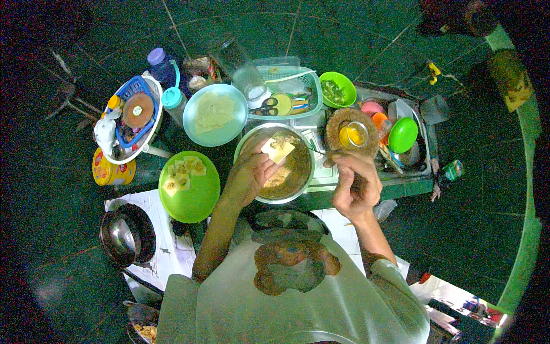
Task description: The person assembles small food parcels by placing a square wrapper on a bowl, adding a spoonful of filling, folding the wrapper, and placing the finished parcel on a plate. The process is repeated multiple times.
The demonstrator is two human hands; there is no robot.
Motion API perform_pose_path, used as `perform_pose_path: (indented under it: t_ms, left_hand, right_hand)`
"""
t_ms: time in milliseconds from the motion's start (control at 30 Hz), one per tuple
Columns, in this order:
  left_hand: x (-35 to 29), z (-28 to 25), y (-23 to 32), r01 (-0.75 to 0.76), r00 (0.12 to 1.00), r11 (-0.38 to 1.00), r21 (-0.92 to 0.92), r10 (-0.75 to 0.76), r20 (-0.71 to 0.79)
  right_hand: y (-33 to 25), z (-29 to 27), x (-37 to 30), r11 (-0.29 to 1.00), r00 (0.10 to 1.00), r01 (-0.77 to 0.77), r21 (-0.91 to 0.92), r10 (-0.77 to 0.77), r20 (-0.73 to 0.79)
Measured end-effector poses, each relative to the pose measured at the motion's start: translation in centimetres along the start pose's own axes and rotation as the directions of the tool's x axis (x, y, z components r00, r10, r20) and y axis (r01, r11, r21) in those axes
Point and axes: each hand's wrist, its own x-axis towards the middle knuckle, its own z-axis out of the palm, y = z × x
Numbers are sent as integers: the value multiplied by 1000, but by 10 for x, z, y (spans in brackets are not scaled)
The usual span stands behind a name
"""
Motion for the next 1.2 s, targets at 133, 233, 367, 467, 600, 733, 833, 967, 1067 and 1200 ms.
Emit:
perform_pose_path:
  t_ms: [133,233,367,467,600,733,833,967,1067,1200]
  left_hand:
    - [2,-7,-2,-49,996,997,57,44,77]
    - [-1,-4,0,-51,999,998,46,50,20]
    - [-3,6,3,-74,997,994,79,75,-11]
    - [-2,0,1,-72,997,995,71,73,-8]
    - [-2,-2,2,-30,999,998,58,32,-37]
    - [-4,9,2,-93,996,993,69,93,8]
    - [-3,3,1,-100,995,989,108,96,42]
    - [-3,-3,-2,-114,993,973,202,118,-5]
    - [-2,-12,3,-105,990,965,242,124,-64]
    - [-5,-19,16,-163,979,986,17,164,-124]
  right_hand:
    - [4,0,-1,997,988,-52,-65,42,-149]
    - [9,1,-3,996,995,-78,-50,74,-71]
    - [5,8,-2,999,1000,-5,-48,4,-6]
    - [2,11,-3,998,1000,8,-60,-10,-26]
    - [2,10,1,995,999,24,-98,-26,-29]
    - [0,11,-5,1000,999,-19,-21,19,31]
    - [-3,11,1,996,999,53,-65,-53,10]
    - [2,14,-2,998,998,59,-14,-59,15]
    - [2,8,-1,996,995,-5,-84,-4,-103]
    - [19,16,-22,964,949,-259,-51,264,172]
